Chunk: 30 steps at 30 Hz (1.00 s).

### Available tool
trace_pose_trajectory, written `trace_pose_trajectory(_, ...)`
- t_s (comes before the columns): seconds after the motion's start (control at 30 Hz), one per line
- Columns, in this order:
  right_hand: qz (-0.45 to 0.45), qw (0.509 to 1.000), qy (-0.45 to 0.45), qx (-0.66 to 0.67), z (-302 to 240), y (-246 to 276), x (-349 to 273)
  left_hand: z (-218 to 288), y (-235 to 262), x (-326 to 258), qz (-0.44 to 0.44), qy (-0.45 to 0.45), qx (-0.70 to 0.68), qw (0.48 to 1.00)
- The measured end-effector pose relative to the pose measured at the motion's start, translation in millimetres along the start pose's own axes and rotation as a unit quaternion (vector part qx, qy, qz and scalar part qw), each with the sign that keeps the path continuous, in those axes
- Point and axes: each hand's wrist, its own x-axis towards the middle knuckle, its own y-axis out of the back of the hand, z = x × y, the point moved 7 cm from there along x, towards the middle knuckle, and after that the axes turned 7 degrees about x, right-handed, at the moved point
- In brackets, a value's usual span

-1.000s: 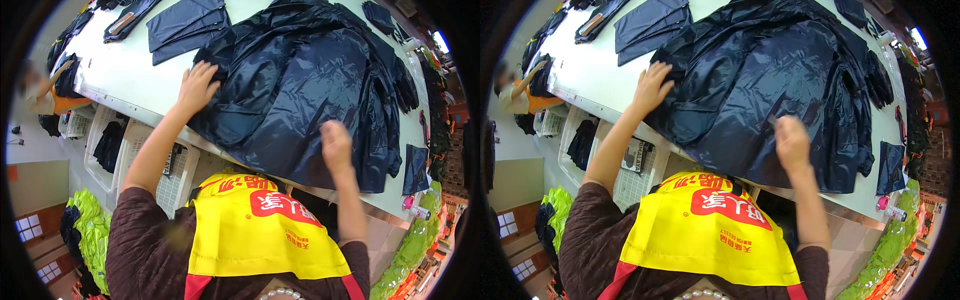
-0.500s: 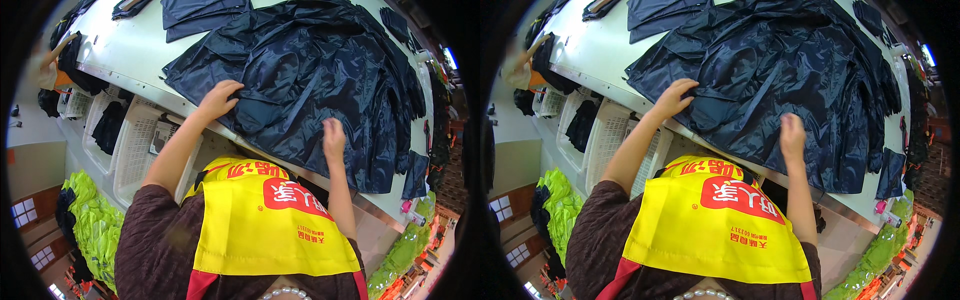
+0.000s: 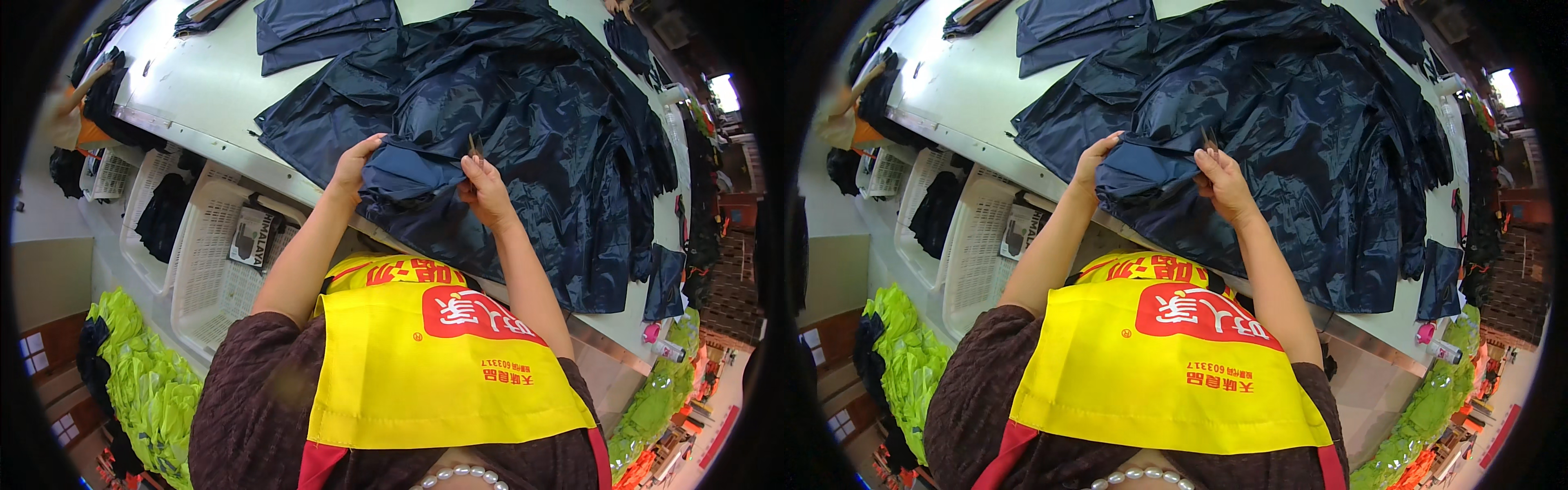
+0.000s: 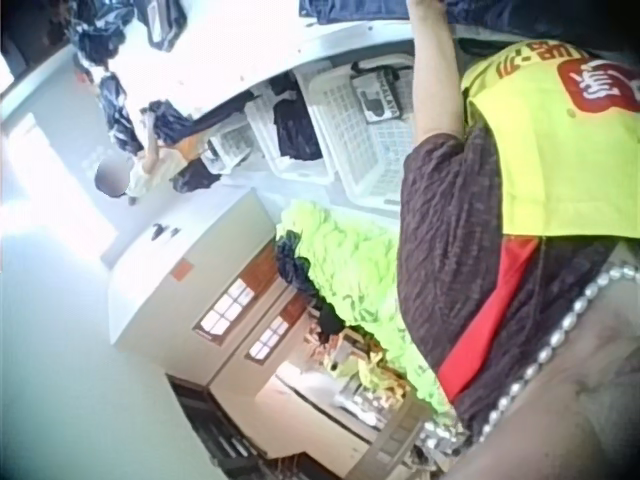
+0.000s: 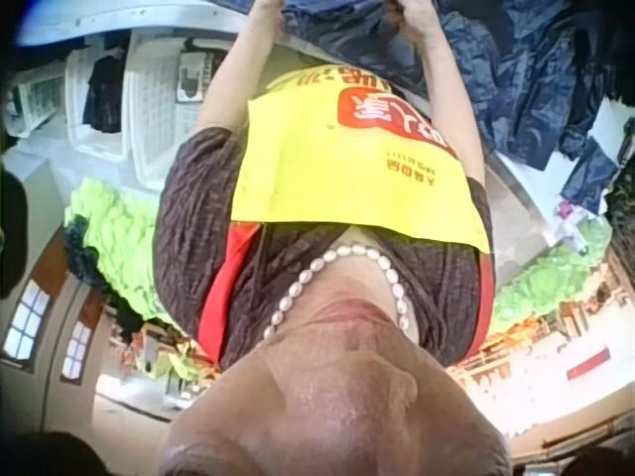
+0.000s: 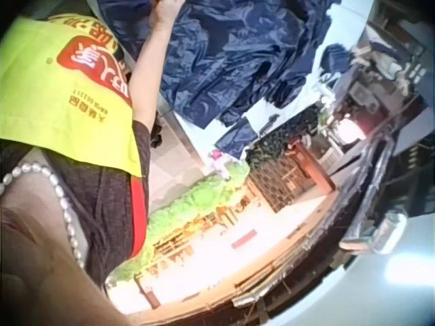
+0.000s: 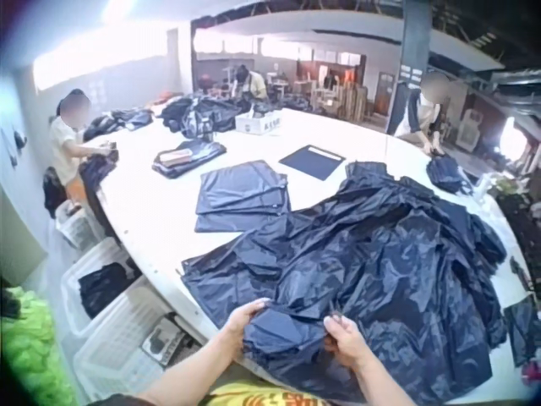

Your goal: The person folds a dark jacket on a white table, aligns edges, and places it into a white basket. The person then retrieves another dark jacket from the basket, unfolds it, and smooths it out on the table.

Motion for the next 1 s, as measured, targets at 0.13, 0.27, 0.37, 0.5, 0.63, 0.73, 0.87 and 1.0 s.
trace_pose_trajectory(0.13,0.037,0.994,0.020,-0.106,-35,-27,-12,-13,-6,14,0.018,0.042,0.384,0.922)
trace_pose_trajectory(0.27,-0.035,0.948,0.056,-0.311,-55,-23,-8,30,-74,-17,-0.099,-0.215,0.388,0.891)
trace_pose_trajectory(0.37,-0.014,0.974,0.000,-0.226,-61,-31,-15,14,-126,-32,-0.221,-0.167,0.433,0.858)
trace_pose_trajectory(0.5,0.018,0.989,-0.045,-0.140,-69,-20,-35,-2,-108,-27,-0.168,-0.050,0.332,0.927)
trace_pose_trajectory(0.63,-0.035,0.973,-0.002,-0.226,-57,-1,-39,-17,-99,-32,-0.195,0.034,0.137,0.971)
trace_pose_trajectory(0.73,0.002,0.983,0.043,-0.177,-63,0,-42,-22,-106,-37,-0.164,0.105,0.139,0.971)
trace_pose_trajectory(0.87,0.012,0.972,0.093,-0.218,-70,-7,-47,-19,-109,-37,-0.062,0.099,0.207,0.971)
trace_pose_trajectory(1.0,0.046,0.928,0.223,-0.295,-87,-13,-66,-15,-114,-39,-0.033,0.077,0.218,0.972)
